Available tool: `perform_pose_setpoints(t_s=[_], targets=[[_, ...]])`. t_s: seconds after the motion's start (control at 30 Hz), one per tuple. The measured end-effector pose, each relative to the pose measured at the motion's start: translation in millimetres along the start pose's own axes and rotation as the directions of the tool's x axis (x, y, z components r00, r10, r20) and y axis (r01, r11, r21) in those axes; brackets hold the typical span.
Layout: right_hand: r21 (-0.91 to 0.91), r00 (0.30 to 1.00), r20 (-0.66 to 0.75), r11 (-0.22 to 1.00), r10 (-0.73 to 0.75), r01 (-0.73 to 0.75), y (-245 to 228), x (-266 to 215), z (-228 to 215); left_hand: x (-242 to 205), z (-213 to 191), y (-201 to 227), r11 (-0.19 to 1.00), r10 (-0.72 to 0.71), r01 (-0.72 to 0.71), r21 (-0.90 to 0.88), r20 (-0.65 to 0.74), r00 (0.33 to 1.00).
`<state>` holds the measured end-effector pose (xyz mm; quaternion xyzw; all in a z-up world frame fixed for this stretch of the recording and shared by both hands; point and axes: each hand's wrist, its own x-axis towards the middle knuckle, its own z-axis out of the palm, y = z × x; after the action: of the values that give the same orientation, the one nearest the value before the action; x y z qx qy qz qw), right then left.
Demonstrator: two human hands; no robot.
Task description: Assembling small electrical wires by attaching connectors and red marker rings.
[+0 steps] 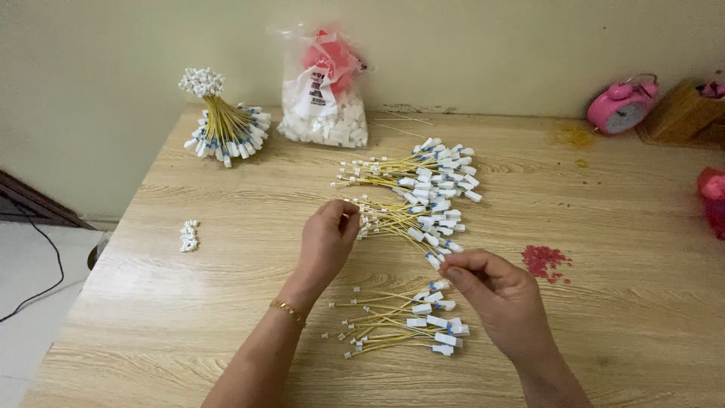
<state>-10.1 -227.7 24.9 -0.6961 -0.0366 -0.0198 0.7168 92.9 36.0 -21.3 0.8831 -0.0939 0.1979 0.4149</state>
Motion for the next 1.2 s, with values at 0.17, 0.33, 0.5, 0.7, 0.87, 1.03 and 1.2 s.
perform_pose_setpoints(t_s=[0.17,0.33,0.5,0.7,0.87,1.03,1.2], targets=[[-0.397,0.964,0.041,0.881,-0.262,0.256,-46,-1,43,-26,-14,32,0.804,-0.315,0.372,-0.464,0.198,0.928],[-0.594,0.887,0.095,0.689,-0.452,0.415,-64,-4,65,-58,-20,55,0.449,-0.351,0.483,-0.751,0.349,0.869],[-0.656,0.831,0.179,0.565,-0.527,0.5,-66,-6,64,-70,-33,79,0.284,-0.305,0.486,-0.826,0.402,0.863],[-0.601,0.894,0.16,0.677,-0.419,0.425,-75,-10,62,-68,-42,96,0.275,-0.304,0.471,-0.839,0.388,0.87],[-0.542,0.912,0.173,0.737,-0.373,0.404,-73,-8,61,-66,-44,96,0.215,-0.288,0.448,-0.868,0.382,0.878],[-0.519,0.909,0.193,0.748,-0.369,0.414,-77,-1,68,-61,-49,100,0.188,-0.316,0.464,-0.866,0.394,0.863],[-0.465,0.92,0.215,0.794,-0.327,0.391,-79,5,80,-59,-55,89,0.205,-0.282,0.451,-0.869,0.389,0.877]])
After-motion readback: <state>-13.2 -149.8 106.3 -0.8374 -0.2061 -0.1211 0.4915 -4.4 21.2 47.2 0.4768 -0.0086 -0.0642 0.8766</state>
